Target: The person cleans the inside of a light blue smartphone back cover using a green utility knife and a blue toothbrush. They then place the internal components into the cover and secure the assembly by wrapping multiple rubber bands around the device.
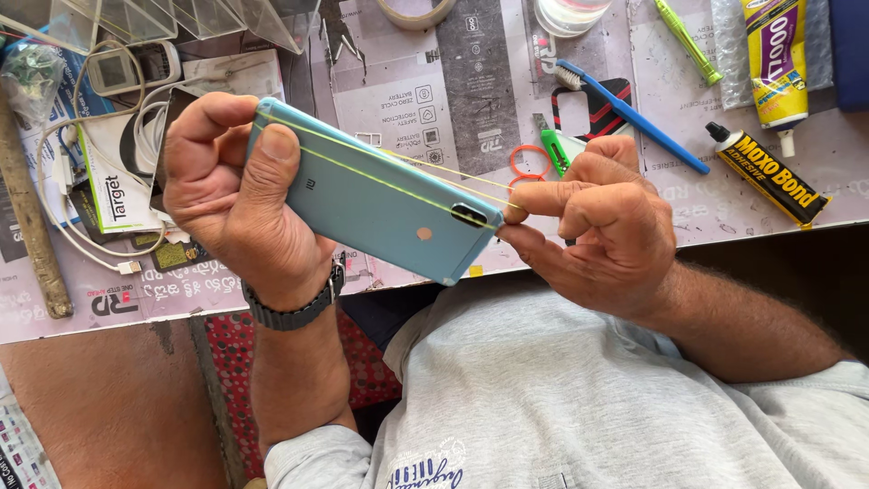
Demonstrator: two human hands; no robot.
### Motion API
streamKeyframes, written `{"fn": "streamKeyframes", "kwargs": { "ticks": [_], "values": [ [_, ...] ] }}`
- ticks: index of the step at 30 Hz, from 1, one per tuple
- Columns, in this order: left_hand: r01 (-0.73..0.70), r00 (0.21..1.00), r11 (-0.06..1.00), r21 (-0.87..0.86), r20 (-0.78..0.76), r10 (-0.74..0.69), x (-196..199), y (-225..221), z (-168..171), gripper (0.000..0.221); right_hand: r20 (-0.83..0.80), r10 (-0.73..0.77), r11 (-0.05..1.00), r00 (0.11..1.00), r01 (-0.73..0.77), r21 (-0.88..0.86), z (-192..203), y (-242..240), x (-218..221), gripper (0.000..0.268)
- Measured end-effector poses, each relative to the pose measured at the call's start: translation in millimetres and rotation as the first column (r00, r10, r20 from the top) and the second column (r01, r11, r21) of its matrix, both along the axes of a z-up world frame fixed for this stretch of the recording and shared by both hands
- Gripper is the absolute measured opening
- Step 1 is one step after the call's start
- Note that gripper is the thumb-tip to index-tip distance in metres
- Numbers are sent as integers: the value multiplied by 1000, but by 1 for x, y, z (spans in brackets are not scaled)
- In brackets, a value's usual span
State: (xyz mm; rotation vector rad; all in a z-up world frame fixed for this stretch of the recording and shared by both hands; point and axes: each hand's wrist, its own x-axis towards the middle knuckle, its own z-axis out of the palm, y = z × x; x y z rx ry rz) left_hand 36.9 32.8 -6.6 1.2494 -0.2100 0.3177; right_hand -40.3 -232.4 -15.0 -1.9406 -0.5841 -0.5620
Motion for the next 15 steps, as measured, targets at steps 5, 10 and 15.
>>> {"fn": "streamKeyframes", "kwargs": {
  "ticks": [5, 10, 15],
  "values": [
    [-40, 999, 999, 6, 30, 39, 2, -4, 0, 16, -15, -18, 1000, 1000, 18, 6, 1, 3, 1, 55],
    [-50, 998, 997, -55, 40, 52, 4, -13, 3, 16, -79, -5, 996, 997, 12, 89, 0, 7, -4, 51],
    [-100, 994, 991, -88, 38, 104, 8, -19, 12, 16, -263, 166, 755, 950, 49, 654, -12, 25, -6, 40]
  ]
}}
